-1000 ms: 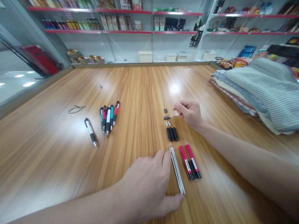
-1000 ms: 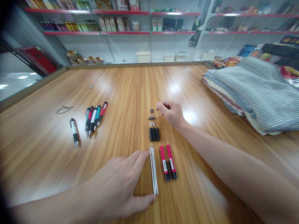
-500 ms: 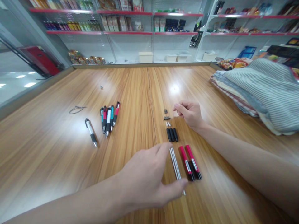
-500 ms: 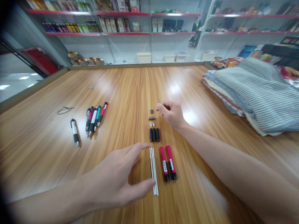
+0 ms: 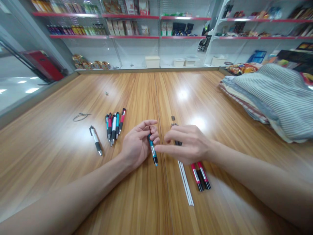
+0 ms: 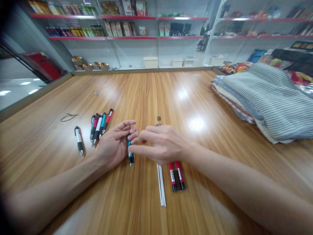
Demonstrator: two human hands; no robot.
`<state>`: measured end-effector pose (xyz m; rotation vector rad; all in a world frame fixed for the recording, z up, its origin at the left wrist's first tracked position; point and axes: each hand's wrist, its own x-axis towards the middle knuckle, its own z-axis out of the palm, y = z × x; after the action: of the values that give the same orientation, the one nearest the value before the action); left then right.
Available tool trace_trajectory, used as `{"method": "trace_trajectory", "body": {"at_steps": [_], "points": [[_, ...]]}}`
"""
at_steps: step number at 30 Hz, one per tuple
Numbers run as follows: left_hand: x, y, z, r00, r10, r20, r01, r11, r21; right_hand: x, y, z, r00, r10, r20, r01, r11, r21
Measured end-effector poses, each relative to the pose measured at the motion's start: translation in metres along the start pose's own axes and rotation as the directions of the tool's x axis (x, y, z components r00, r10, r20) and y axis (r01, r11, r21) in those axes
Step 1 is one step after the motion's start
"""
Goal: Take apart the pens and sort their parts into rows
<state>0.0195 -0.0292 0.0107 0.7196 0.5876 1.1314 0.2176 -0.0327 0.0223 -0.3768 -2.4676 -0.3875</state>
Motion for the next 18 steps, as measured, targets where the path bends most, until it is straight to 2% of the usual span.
{"method": "trace_trajectory", "body": {"at_steps": [3,7,9,10,11,12,14,15,16,18], "points": [[0.0,0.002,0.002,0.995,-0.069,-0.071,0.064,0.996,-0.069,0.013,-0.01,-0.004,0.987,-0.115,0.117,0.123,0.99,-0.069],[0.001,0.001,0.002,0.985,-0.135,-0.109,0.124,0.987,-0.106,0.017,-0.013,-0.004,0.984,-0.124,0.126,0.134,0.988,-0.075],[0.001,0.0,0.001,0.98,-0.175,-0.099,0.165,0.981,-0.1,0.014,-0.012,0.0,0.999,-0.044,0.023,0.044,0.999,0.0],[0.001,-0.001,0.001,0.978,-0.193,-0.081,0.186,0.979,-0.088,0.011,-0.01,0.003,0.998,0.048,-0.05,-0.044,0.997,0.069],[0.001,-0.002,0.0,0.976,-0.209,-0.055,0.206,0.976,-0.067,0.008,-0.008,0.007,0.975,0.183,-0.124,-0.162,0.974,0.161],[0.0,-0.004,0.0,0.974,-0.225,-0.021,0.224,0.974,-0.04,0.005,-0.005,0.01,0.924,0.341,-0.171,-0.291,0.92,0.263],[-0.002,-0.006,0.001,0.969,-0.243,0.043,0.242,0.97,0.026,0.001,0.001,0.016,0.759,0.626,-0.179,-0.502,0.738,0.45],[-0.003,-0.007,0.001,0.966,-0.249,0.068,0.246,0.968,0.06,-0.001,0.003,0.019,0.676,0.721,-0.15,-0.566,0.64,0.52],[-0.003,-0.008,0.001,0.964,-0.253,0.086,0.246,0.965,0.088,-0.002,0.006,0.02,0.609,0.785,-0.118,-0.603,0.554,0.574],[-0.004,-0.009,0.001,0.962,-0.255,0.095,0.244,0.963,0.112,-0.004,0.01,0.021,0.534,0.843,-0.066,-0.624,0.445,0.643]]}}
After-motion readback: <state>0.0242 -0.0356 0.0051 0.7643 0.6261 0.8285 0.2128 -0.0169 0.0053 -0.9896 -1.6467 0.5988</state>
